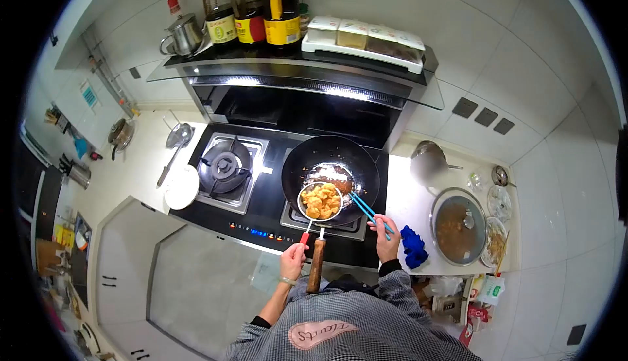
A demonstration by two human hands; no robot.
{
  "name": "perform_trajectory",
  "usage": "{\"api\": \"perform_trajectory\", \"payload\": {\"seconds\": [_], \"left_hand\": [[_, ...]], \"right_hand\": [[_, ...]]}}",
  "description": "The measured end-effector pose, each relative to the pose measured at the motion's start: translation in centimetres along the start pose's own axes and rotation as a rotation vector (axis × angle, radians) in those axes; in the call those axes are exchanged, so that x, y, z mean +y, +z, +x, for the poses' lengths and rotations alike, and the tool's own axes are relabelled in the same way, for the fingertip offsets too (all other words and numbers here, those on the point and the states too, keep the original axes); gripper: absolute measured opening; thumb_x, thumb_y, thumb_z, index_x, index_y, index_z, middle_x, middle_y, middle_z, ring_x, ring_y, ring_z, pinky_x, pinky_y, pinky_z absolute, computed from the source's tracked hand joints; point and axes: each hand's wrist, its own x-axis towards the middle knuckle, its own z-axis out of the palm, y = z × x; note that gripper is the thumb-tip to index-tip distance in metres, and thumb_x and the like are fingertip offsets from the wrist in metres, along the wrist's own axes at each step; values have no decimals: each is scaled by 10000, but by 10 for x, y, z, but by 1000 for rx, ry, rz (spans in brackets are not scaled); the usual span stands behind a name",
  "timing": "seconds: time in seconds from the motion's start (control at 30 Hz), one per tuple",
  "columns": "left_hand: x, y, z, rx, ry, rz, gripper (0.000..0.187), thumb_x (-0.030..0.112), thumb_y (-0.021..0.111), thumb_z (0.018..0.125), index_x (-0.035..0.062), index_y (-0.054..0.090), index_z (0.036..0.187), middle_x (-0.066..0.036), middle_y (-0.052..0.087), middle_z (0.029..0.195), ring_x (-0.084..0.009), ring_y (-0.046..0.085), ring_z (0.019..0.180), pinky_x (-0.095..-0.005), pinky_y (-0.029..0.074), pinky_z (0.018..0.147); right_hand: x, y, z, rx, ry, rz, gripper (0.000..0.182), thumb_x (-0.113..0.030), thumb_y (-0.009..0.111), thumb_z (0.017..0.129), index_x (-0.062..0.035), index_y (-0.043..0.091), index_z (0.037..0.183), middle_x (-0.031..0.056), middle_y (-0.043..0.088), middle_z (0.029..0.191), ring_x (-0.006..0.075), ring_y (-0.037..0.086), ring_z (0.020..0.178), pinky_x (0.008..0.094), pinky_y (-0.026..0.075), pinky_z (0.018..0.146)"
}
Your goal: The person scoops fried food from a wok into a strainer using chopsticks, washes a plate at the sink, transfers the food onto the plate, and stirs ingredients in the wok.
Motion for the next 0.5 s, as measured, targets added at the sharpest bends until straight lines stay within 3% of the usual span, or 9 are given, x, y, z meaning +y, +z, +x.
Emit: {"api": "perform_trajectory", "payload": {"seconds": [0.23, 0.37, 0.5], "left_hand": [[11, 3, -1, -34, 62, -39, 225, 207, 497, 953, 22, 612, 894, 74, 405, 554, -7, 324, 454, -186, 245, 405], [2, 5, -2, -31, 26, -24, 230, 204, 493, 955, 19, 613, 890, 71, 408, 553, -9, 334, 459, -187, 247, 407], [1, 3, -2, -20, 35, -19, 228, 198, 490, 956, 18, 612, 888, 69, 415, 560, -8, 342, 471, -184, 253, 409]], "right_hand": [[-16, -4, -4, 43, -67, -8, 179, -110, 523, 928, 38, 600, 991, 107, 604, 931, 179, 650, 814, 264, 523, 697], [9, -7, -9, 25, -12, -78, 176, -111, 526, 926, 34, 605, 987, 97, 620, 923, 165, 644, 833, 260, 518, 712], [-28, -4, -13, 89, -98, 10, 169, -104, 529, 925, 35, 611, 976, 102, 623, 923, 165, 642, 839, 264, 520, 711]]}}
